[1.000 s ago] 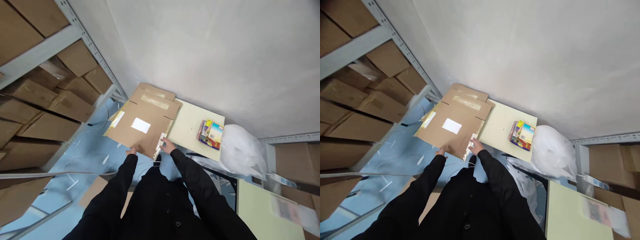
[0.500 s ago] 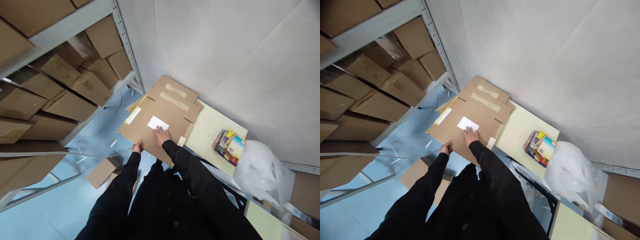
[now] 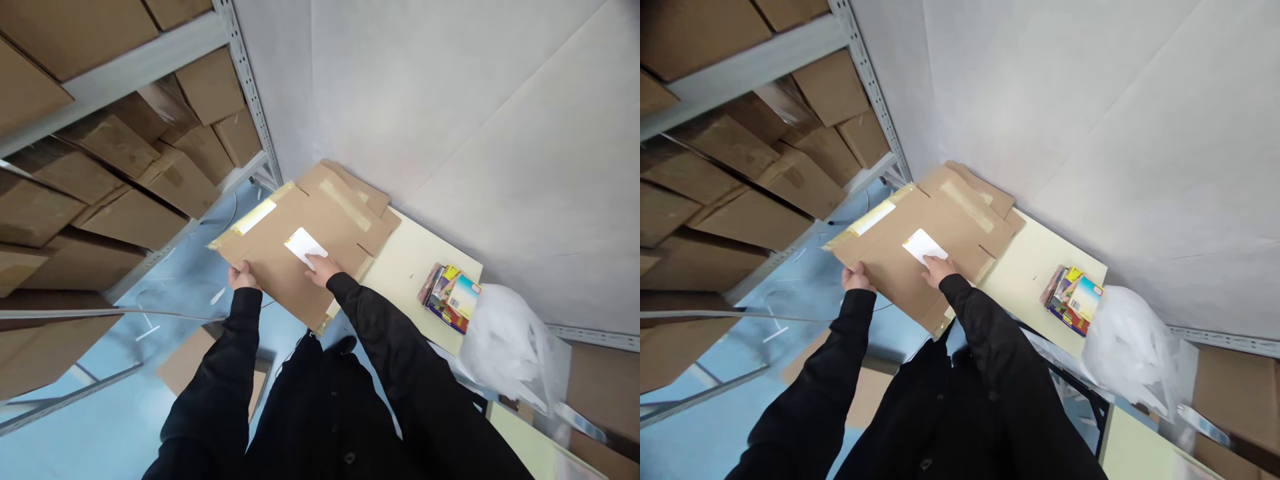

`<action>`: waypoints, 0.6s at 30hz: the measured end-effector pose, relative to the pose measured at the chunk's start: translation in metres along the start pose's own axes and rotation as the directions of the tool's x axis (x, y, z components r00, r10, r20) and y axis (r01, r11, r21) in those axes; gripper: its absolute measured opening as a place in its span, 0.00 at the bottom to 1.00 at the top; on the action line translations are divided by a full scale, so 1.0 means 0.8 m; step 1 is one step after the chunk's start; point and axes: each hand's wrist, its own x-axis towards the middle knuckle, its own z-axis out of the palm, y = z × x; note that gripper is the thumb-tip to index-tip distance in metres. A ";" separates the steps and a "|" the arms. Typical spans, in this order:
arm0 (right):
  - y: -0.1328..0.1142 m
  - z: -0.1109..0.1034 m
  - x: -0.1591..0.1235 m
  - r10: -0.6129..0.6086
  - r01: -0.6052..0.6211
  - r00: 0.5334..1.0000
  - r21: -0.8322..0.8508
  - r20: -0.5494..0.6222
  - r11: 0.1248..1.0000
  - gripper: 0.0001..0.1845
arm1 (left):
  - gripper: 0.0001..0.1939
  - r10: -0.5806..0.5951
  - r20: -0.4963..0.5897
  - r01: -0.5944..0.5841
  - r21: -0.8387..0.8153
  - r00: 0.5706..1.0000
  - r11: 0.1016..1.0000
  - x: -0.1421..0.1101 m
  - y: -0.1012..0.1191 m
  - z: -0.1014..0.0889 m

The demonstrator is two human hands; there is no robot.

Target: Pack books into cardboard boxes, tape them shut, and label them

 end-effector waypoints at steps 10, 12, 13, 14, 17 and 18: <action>0.065 -0.250 -0.070 -0.020 -0.043 0.643 -0.062 -0.765 0.997 0.36 | 0.19 0.437 0.059 -0.402 -0.297 0.898 0.866 0.028 0.158 0.003; 0.062 -0.297 -0.106 -0.109 -0.037 0.618 -0.168 -0.779 0.985 0.37 | 0.17 0.499 0.136 -0.440 -0.316 0.856 0.841 0.031 0.189 0.005; 0.057 -0.314 -0.125 -0.142 -0.041 0.634 -0.216 -0.760 0.976 0.35 | 0.16 0.519 0.175 -0.449 -0.322 0.837 0.833 0.031 0.203 0.008; 0.050 -0.327 -0.143 -0.159 -0.047 0.664 -0.254 -0.730 0.966 0.32 | 0.15 0.532 0.213 -0.455 -0.324 0.819 0.829 0.029 0.215 0.013; 0.032 -0.341 -0.193 -0.129 -0.062 0.797 -0.292 -0.590 0.954 0.20 | 0.12 0.562 0.296 -0.469 -0.331 0.772 0.819 0.019 0.246 0.037; 0.029 -0.339 -0.208 -0.106 -0.055 0.841 -0.278 -0.531 0.959 0.18 | 0.11 0.574 0.318 -0.472 -0.345 0.755 0.811 0.015 0.253 0.046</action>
